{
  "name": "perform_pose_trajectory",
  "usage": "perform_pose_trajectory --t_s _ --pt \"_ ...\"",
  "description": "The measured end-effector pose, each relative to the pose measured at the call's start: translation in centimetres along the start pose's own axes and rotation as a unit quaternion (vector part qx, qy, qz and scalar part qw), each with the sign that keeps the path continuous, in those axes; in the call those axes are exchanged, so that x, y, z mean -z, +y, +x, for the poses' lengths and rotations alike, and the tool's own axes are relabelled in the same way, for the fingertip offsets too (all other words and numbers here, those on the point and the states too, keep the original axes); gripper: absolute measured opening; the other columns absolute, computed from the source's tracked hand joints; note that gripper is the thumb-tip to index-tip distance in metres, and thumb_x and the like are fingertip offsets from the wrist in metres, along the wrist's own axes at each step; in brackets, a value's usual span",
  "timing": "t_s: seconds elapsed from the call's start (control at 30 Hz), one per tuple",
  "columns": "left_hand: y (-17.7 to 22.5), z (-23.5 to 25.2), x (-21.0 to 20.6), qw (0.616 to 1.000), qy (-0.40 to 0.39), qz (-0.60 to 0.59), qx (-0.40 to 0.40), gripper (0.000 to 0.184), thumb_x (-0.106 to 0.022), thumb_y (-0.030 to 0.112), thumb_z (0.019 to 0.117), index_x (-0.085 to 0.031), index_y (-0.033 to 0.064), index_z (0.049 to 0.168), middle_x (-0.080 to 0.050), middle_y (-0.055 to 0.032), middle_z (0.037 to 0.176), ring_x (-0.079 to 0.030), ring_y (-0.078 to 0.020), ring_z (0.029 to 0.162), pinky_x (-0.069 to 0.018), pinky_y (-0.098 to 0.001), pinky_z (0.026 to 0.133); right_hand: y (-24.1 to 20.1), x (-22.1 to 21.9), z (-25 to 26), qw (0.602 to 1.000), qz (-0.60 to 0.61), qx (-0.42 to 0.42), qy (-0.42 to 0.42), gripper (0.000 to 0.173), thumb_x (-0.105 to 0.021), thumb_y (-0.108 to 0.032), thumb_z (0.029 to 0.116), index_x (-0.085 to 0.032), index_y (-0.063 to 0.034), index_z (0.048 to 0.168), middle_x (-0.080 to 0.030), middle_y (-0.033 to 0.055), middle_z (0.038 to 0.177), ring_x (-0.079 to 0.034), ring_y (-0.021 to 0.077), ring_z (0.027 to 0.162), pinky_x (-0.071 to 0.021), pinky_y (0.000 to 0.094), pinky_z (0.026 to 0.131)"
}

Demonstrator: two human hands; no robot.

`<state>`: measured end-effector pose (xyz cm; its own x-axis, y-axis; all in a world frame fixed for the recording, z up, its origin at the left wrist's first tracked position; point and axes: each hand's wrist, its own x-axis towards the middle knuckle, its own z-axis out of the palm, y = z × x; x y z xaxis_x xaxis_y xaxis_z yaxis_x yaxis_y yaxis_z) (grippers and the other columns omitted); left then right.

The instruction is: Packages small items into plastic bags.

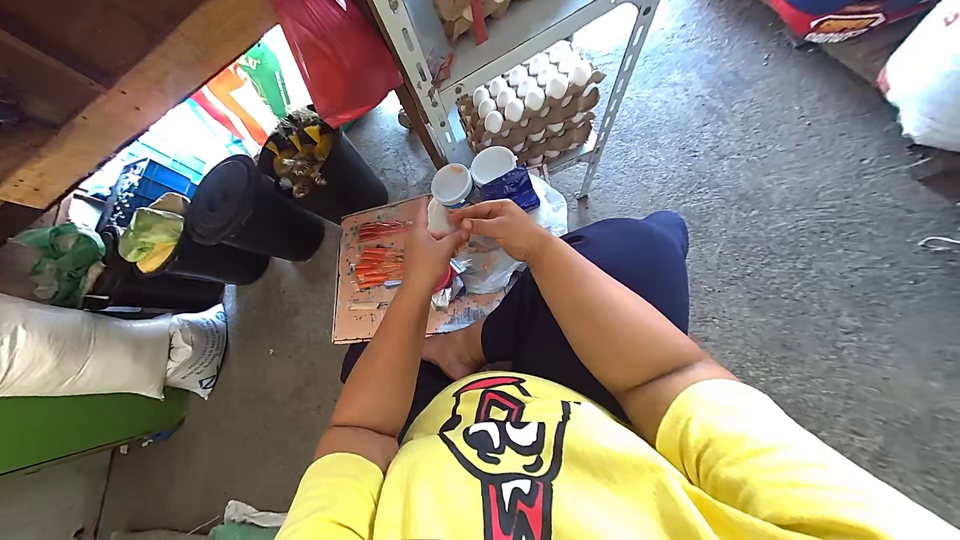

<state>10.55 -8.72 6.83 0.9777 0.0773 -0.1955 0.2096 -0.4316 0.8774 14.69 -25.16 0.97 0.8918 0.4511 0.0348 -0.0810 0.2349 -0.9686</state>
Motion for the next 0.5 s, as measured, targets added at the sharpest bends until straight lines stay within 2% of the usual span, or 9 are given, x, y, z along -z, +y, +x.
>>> perform_pose_trajectory --t_s 0.07,0.13,0.23,0.3,0.37,0.43,0.47,0.5 --pt "-0.8 0.0 -0.7 1.0 -0.013 -0.014 0.002 0.1 -0.078 0.006 0.0878 -0.014 0.0067 0.164 -0.073 -0.0164 0.088 -0.07 -0.0199 0.072 -0.0602 -0.0382 0.074 0.2 -0.5 -0.1 0.999 0.027 -0.032 0.002 0.02 -0.065 -0.013 0.1002 -0.074 -0.0005 0.113 -0.075 0.0048 0.103 -0.068 0.0066 0.09 -0.0561 0.0258 0.083" --pt "-1.4 0.1 -0.9 1.0 -0.014 -0.021 0.007 0.101 -0.079 0.007 0.0869 -0.014 0.0078 0.164 -0.073 -0.0164 0.087 -0.07 -0.0197 0.07 -0.0601 -0.0378 0.073 0.5 -0.7 -0.2 0.996 0.066 -0.067 0.002 0.018 -0.06 -0.01 0.1033 -0.073 0.001 0.109 -0.075 0.0055 0.1 -0.07 0.0084 0.089 -0.0581 0.0267 0.085" --pt "-1.9 0.0 -0.8 0.999 -0.013 -0.032 0.002 0.099 -0.078 0.005 0.087 -0.015 0.0059 0.164 -0.073 -0.0159 0.085 -0.07 -0.0183 0.068 -0.06 -0.035 0.071 0.8 -1.1 -0.3 0.99 0.095 -0.102 0.006 0.018 -0.057 -0.008 0.1043 -0.072 0.0012 0.111 -0.075 0.0058 0.102 -0.069 0.0084 0.089 -0.0572 0.0249 0.083" --pt "-2.2 0.0 -0.5 0.999 -0.02 -0.035 -0.008 0.099 -0.078 0.004 0.0868 -0.015 0.0054 0.163 -0.074 -0.0159 0.087 -0.071 -0.0177 0.07 -0.0604 -0.034 0.073 0.9 -1.5 -0.3 0.987 0.109 -0.119 0.026 0.016 -0.058 -0.006 0.1036 -0.072 0.001 0.107 -0.074 0.0058 0.099 -0.069 0.0085 0.086 -0.0572 0.0242 0.08" --pt "-2.3 -0.2 0.0 0.999 -0.031 -0.015 -0.006 0.099 -0.08 0.007 0.0873 -0.018 0.0095 0.164 -0.075 -0.0159 0.092 -0.072 -0.0192 0.077 -0.06 -0.0365 0.077 1.0 -2.0 -0.1 0.983 0.118 -0.135 0.047 0.012 -0.058 -0.007 0.1038 -0.069 -0.0006 0.104 -0.073 0.0053 0.097 -0.068 0.0081 0.084 -0.0567 0.0238 0.079" --pt "-2.2 -0.9 1.1 0.998 -0.052 0.026 -0.005 0.087 -0.078 0.012 0.091 -0.026 0.0082 0.162 -0.075 -0.0157 0.107 -0.073 -0.0215 0.093 -0.0589 -0.0407 0.087 1.2 -2.1 0.0 0.982 0.111 -0.134 0.068 0.01 -0.059 -0.009 0.104 -0.066 -0.0022 0.104 -0.072 0.0039 0.096 -0.066 0.007 0.082 -0.0546 0.0225 0.074" --pt "-2.5 -1.3 1.8 0.997 -0.054 0.062 -0.016 0.072 -0.074 0.013 0.0941 -0.038 0.0043 0.155 -0.074 -0.0148 0.112 -0.073 -0.0216 0.095 -0.0589 -0.0413 0.088 1.2 -2.1 0.0 0.983 0.099 -0.131 0.079 0.009 -0.06 -0.01 0.1037 -0.066 -0.0033 0.103 -0.073 0.0027 0.094 -0.066 0.0057 0.08 -0.0534 0.0212 0.071" --pt "-3.0 -1.6 2.5 0.992 -0.053 0.114 -0.027 0.052 -0.07 0.014 0.0966 -0.052 0.0015 0.144 -0.073 -0.0137 0.113 -0.072 -0.0216 0.095 -0.0589 -0.0423 0.088 1.2 -1.9 0.0 0.983 0.091 -0.131 0.086 0.008 -0.061 -0.011 0.1031 -0.066 -0.0037 0.103 -0.074 0.0023 0.092 -0.067 0.0055 0.078 -0.0534 0.0209 0.069"
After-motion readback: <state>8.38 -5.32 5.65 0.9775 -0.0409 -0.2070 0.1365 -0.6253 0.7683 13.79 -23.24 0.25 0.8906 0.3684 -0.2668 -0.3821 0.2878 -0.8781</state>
